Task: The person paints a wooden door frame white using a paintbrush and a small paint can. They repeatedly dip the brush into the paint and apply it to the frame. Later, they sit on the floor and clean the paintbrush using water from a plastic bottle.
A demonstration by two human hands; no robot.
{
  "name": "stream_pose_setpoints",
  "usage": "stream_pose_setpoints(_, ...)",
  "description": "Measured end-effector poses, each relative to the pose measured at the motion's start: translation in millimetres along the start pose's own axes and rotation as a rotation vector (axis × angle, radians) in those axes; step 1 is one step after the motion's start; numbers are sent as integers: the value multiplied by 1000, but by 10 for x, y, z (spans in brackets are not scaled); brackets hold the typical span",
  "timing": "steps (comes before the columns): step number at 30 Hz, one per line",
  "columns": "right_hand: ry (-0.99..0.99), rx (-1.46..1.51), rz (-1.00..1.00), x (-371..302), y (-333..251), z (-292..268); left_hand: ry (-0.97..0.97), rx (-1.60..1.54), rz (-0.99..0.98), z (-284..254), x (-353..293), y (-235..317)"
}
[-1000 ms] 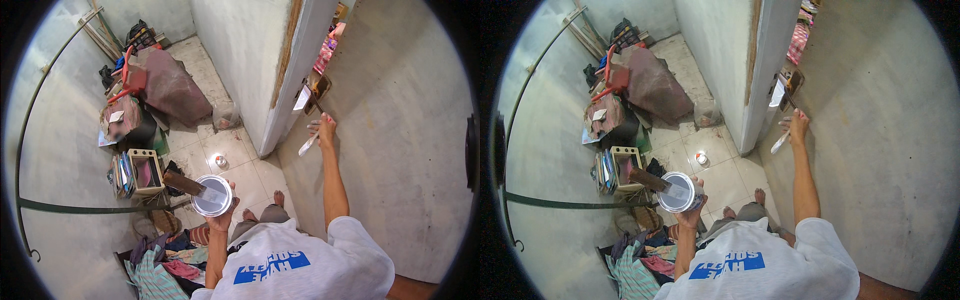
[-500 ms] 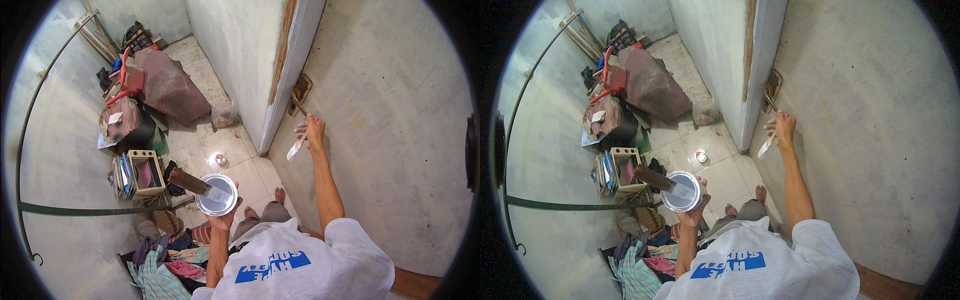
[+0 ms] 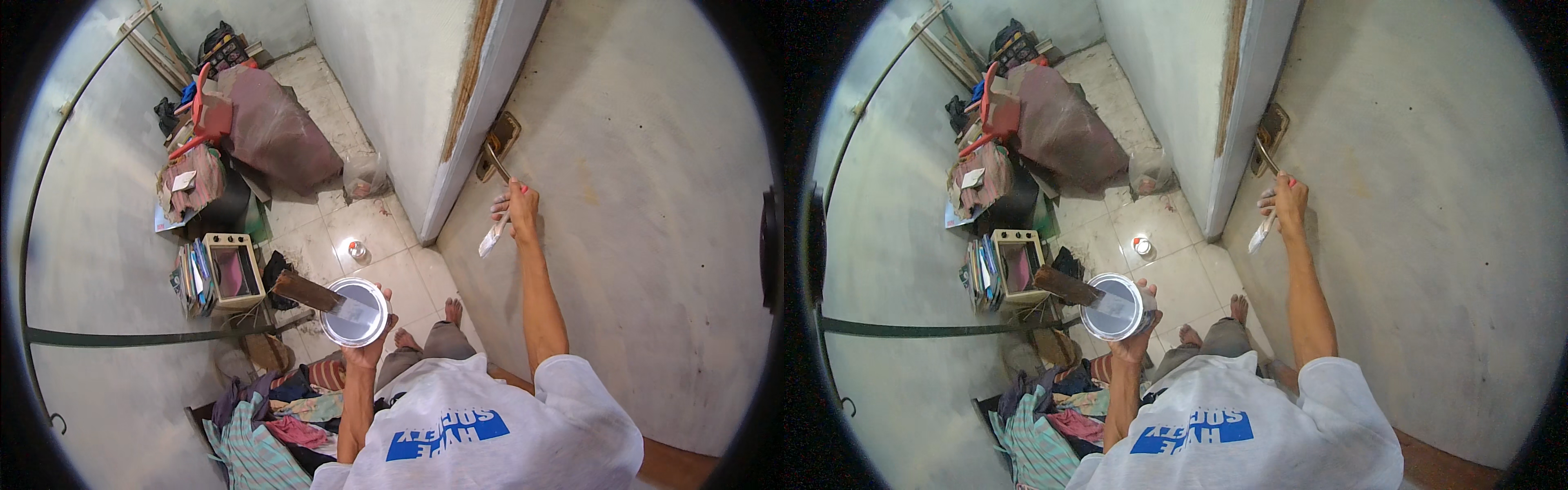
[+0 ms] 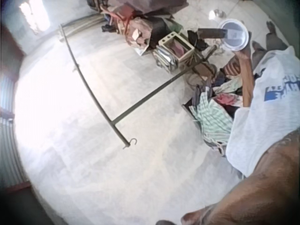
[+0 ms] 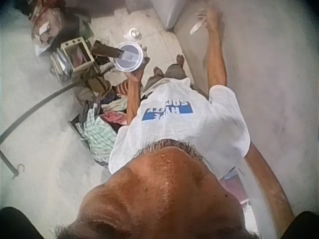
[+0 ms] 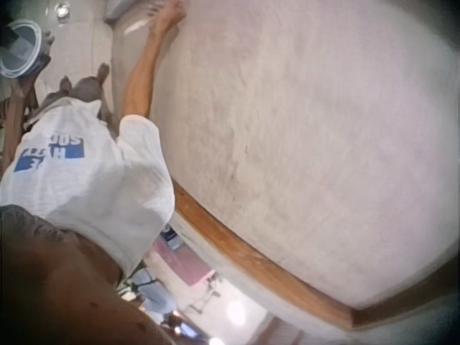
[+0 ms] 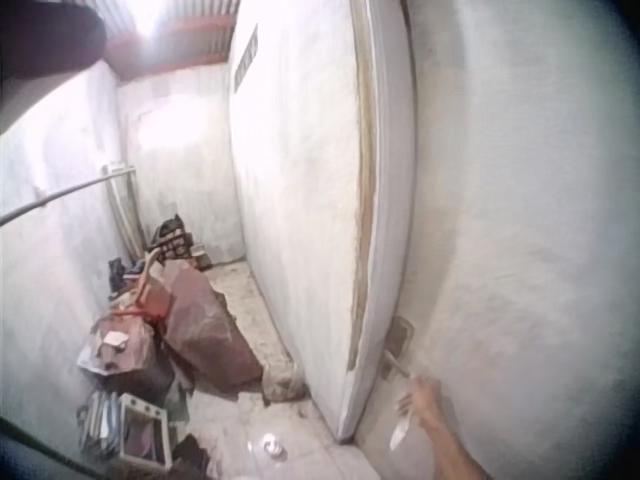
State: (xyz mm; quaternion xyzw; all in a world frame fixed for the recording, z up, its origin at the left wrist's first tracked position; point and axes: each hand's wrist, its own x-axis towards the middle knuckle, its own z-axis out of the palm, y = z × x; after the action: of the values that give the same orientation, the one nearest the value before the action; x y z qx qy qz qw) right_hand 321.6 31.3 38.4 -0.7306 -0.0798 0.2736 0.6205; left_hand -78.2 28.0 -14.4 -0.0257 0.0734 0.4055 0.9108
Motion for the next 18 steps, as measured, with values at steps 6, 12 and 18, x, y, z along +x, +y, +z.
stream_pose_setpoints(6,20,66,41,3,3,39,36,-101,-2,-134,9,9)
stream_pose_setpoints(12,-12,96,17,-43,10,44,90,-91,13,-327,67,-16)
stream_pose_setpoints(18,-17,107,-39,-190,-8,58,165,-193,11,-744,48,-33)
